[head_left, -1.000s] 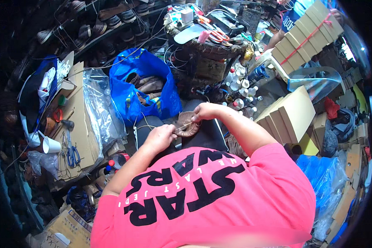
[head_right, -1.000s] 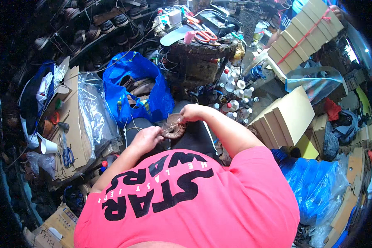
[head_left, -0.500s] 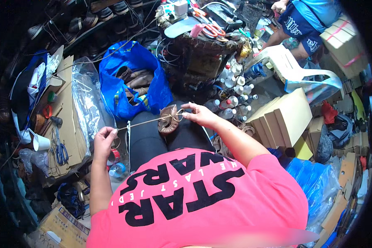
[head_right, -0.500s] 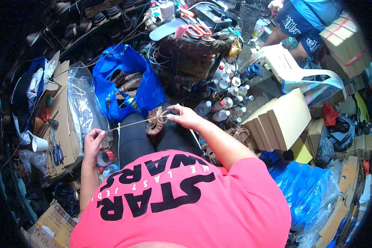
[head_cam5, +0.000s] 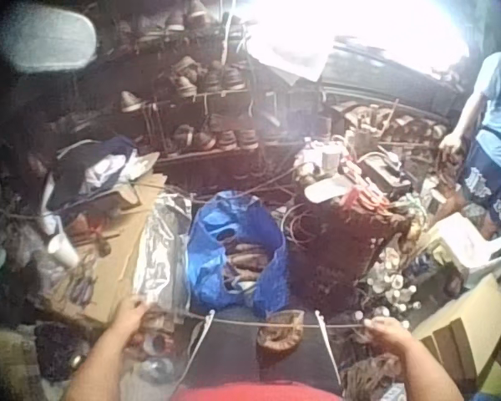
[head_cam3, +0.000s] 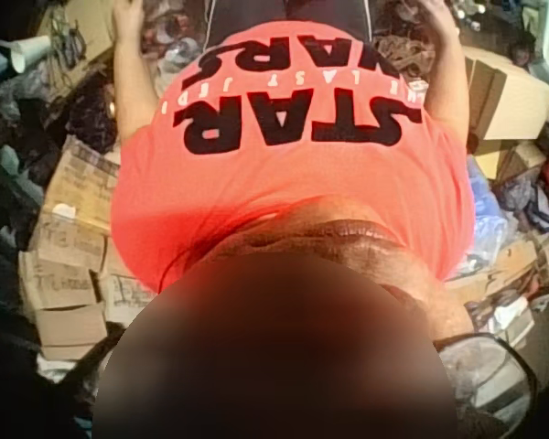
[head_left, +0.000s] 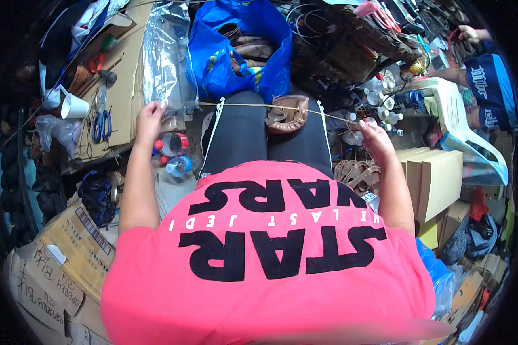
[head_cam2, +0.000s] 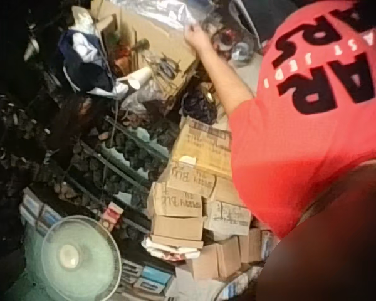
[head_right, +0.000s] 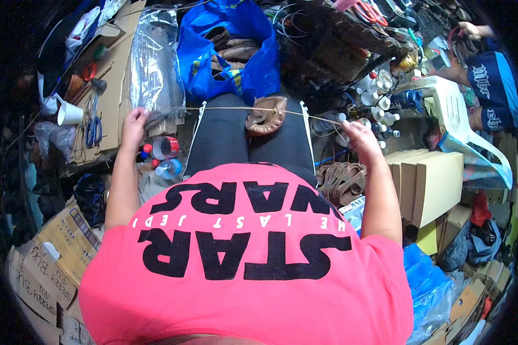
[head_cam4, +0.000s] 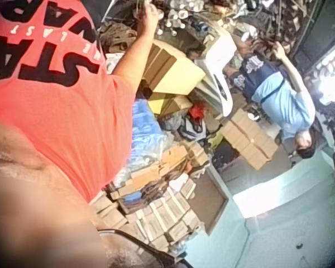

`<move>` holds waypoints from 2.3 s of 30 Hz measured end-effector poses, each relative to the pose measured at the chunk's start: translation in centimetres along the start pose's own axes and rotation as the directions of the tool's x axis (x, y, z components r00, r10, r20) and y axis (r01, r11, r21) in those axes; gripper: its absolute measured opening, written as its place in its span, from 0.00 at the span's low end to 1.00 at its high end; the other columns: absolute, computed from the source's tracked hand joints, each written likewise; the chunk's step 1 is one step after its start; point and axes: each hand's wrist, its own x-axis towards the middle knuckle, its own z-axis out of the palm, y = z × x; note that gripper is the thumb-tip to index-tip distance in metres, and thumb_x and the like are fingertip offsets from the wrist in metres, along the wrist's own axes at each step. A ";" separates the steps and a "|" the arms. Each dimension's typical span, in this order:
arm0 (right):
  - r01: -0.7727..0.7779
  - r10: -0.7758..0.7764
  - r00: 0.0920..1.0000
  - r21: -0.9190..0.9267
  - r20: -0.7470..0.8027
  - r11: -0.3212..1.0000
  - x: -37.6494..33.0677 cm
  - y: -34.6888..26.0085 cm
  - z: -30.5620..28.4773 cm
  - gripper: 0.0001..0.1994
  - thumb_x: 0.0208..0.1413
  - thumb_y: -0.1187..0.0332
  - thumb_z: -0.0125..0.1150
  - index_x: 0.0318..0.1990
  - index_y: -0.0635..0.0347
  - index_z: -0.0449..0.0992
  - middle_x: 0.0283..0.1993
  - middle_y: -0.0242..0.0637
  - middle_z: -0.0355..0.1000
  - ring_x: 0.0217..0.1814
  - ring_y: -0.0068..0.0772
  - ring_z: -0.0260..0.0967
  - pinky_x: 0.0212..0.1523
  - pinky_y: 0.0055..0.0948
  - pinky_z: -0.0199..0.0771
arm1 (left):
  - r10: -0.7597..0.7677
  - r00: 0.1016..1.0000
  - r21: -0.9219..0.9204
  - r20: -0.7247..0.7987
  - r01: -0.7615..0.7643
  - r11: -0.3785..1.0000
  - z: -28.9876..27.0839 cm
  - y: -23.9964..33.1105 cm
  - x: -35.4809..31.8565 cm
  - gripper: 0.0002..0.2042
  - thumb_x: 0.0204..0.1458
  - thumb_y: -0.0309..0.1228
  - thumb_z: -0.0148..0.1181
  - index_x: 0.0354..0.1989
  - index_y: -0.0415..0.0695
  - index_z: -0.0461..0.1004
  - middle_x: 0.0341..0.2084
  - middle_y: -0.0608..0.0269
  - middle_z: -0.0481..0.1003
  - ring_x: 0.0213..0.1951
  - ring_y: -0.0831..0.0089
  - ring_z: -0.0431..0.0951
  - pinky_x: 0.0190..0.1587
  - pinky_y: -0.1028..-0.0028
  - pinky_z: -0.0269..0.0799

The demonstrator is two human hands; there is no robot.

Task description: Stitching a leather shoe component by hand using a needle and thread.

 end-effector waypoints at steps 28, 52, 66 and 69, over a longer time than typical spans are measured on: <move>0.604 -0.431 0.795 -0.493 0.428 0.626 1.3 -7.4 10.9 0.06 0.41 0.73 0.66 0.31 0.56 0.78 0.28 0.30 0.67 0.33 0.24 0.65 0.36 0.23 0.66 | 0.311 0.459 -0.273 0.832 -0.148 0.951 20.5 20.0 1.4 0.10 0.44 0.34 0.65 0.29 0.42 0.76 0.23 0.72 0.74 0.29 0.83 0.71 0.36 0.79 0.65; 0.709 -0.381 0.654 -0.705 0.653 0.009 -1.9 -9.4 13.1 0.05 0.41 0.74 0.60 0.28 0.55 0.78 0.28 0.41 0.65 0.33 0.44 0.68 0.33 0.37 0.68 | 0.306 0.311 -0.245 0.900 -0.220 0.944 20.7 19.6 0.7 0.11 0.48 0.26 0.57 0.41 0.40 0.76 0.33 0.65 0.77 0.36 0.78 0.73 0.43 0.76 0.67; 0.413 -0.139 0.850 -0.481 0.508 0.773 1.8 -6.3 11.0 0.09 0.49 0.68 0.62 0.35 0.64 0.78 0.29 0.30 0.73 0.31 0.20 0.67 0.36 0.23 0.68 | 0.745 0.630 0.579 -0.219 -0.531 0.619 4.4 17.7 3.5 0.10 0.50 0.27 0.50 0.41 0.44 0.74 0.41 0.57 0.72 0.43 0.68 0.71 0.45 0.74 0.67; 0.148 -0.107 0.889 -0.058 0.445 0.987 1.3 -7.0 9.8 0.13 0.50 0.63 0.61 0.38 0.62 0.78 0.36 0.30 0.72 0.36 0.20 0.65 0.39 0.22 0.65 | 0.557 0.812 0.112 0.176 -0.579 0.808 9.0 17.2 1.0 0.14 0.42 0.24 0.55 0.41 0.46 0.75 0.48 0.53 0.69 0.50 0.59 0.69 0.52 0.68 0.65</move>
